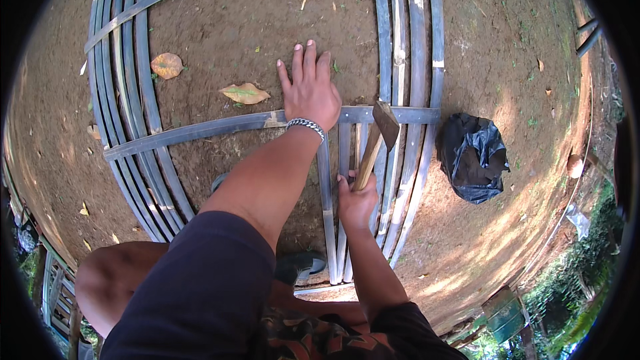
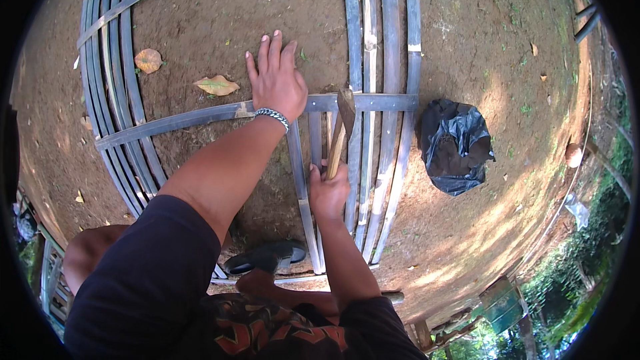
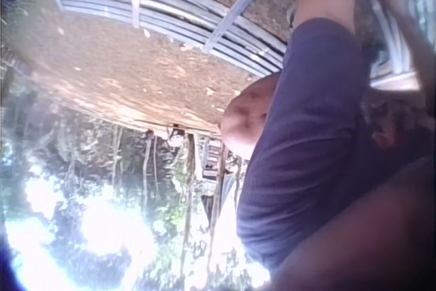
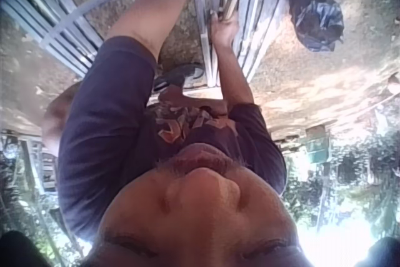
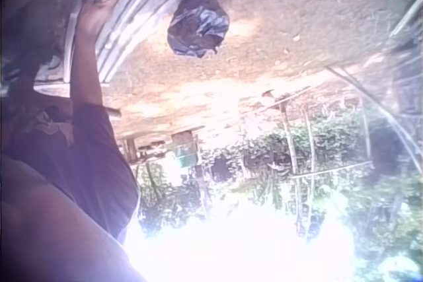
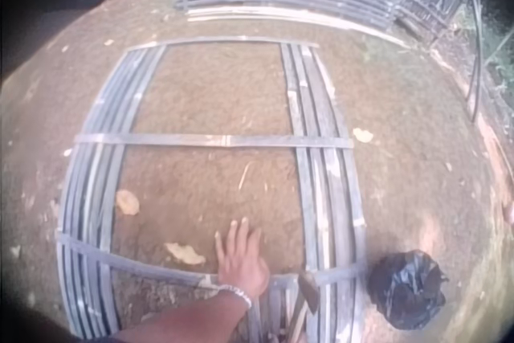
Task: The person assembles a rectangular bamboo frame by arranging split bamboo strips on the ground. They use a hammer to drive nails into the intersections of the strips to secure the structure.
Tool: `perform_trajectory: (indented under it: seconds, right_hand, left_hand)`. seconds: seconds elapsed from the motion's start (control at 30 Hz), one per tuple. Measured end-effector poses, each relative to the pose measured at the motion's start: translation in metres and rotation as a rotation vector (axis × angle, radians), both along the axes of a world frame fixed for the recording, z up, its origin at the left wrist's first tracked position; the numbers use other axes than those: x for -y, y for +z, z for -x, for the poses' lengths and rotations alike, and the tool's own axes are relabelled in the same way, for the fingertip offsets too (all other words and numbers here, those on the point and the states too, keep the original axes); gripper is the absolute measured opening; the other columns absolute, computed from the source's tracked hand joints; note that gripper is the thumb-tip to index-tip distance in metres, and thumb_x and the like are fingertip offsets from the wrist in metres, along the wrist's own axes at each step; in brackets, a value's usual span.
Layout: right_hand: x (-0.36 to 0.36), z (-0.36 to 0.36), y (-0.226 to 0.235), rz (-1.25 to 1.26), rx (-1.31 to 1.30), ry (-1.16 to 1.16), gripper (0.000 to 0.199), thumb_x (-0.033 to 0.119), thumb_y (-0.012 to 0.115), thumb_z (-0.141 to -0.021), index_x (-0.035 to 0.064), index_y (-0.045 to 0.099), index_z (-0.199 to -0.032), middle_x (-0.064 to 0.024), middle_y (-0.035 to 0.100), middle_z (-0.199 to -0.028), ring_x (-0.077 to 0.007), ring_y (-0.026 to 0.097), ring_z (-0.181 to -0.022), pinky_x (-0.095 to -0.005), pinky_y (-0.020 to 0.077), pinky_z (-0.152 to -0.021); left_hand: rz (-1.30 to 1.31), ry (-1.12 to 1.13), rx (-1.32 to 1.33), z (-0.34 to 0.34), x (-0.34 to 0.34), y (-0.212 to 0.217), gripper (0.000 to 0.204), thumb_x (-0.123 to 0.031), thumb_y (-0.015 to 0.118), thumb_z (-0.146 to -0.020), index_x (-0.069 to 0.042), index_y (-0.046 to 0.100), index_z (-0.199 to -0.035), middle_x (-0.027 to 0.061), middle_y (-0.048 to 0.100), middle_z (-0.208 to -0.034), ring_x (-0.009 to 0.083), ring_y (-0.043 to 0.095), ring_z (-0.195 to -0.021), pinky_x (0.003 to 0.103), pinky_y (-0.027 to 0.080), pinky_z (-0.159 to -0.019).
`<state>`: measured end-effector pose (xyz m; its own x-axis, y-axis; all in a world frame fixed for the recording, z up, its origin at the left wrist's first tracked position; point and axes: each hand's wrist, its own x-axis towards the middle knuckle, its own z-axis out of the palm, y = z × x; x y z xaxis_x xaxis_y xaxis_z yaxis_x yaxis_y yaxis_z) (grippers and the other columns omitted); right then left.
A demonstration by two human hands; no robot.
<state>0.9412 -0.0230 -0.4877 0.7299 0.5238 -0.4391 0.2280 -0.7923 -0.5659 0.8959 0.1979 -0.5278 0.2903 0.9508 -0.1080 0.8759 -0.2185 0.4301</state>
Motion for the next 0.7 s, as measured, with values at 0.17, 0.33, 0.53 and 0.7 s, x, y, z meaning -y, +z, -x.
perform_trajectory:
  seconds: [0.17,0.33,0.53,0.7]
  right_hand:
    - [0.002,0.002,-0.005,-0.016,0.011,-0.015,0.03,0.013,0.086,-0.081,0.0065,0.065,-0.101,-0.0076,0.062,-0.066,-0.024,0.062,-0.058,-0.0399,0.0519,-0.06]
    - [0.001,-0.002,0.0,-0.004,-0.012,0.011,0.032,0.015,0.087,-0.081,0.0058,0.065,-0.102,-0.0085,0.063,-0.068,-0.0248,0.063,-0.06,-0.04,0.0522,-0.061]
    - [0.018,-0.011,0.022,-0.172,0.041,0.234,0.028,0.018,0.075,-0.093,0.0026,0.064,-0.114,-0.0189,0.069,-0.088,-0.0362,0.069,-0.073,-0.0431,0.0551,-0.067]
    - [0.019,-0.016,0.03,-0.157,0.115,0.429,0.031,0.014,0.066,-0.098,0.0025,0.059,-0.126,-0.0246,0.07,-0.1,-0.0459,0.07,-0.086,-0.0483,0.0565,-0.072]
  left_hand:
    - [-0.006,-0.003,-0.012,0.0,-0.001,0.0,0.055,-0.012,0.055,-0.09,-0.009,0.05,-0.145,0.0143,0.032,-0.164,0.0344,0.022,-0.156,0.062,0.011,-0.126]
    - [-0.006,-0.003,-0.017,-0.001,0.0,0.001,0.055,-0.012,0.054,-0.09,-0.009,0.05,-0.145,0.0139,0.032,-0.164,0.0338,0.021,-0.156,0.062,0.011,-0.126]
    - [-0.01,-0.012,-0.024,0.0,0.0,-0.002,0.056,-0.017,0.059,-0.09,-0.009,0.05,-0.146,0.0139,0.03,-0.165,0.0334,0.02,-0.156,0.062,0.01,-0.126]
    - [-0.018,0.007,-0.002,0.001,0.0,-0.003,0.053,-0.011,0.054,-0.09,-0.01,0.053,-0.143,0.0123,0.035,-0.163,0.0312,0.024,-0.155,0.06,0.012,-0.127]
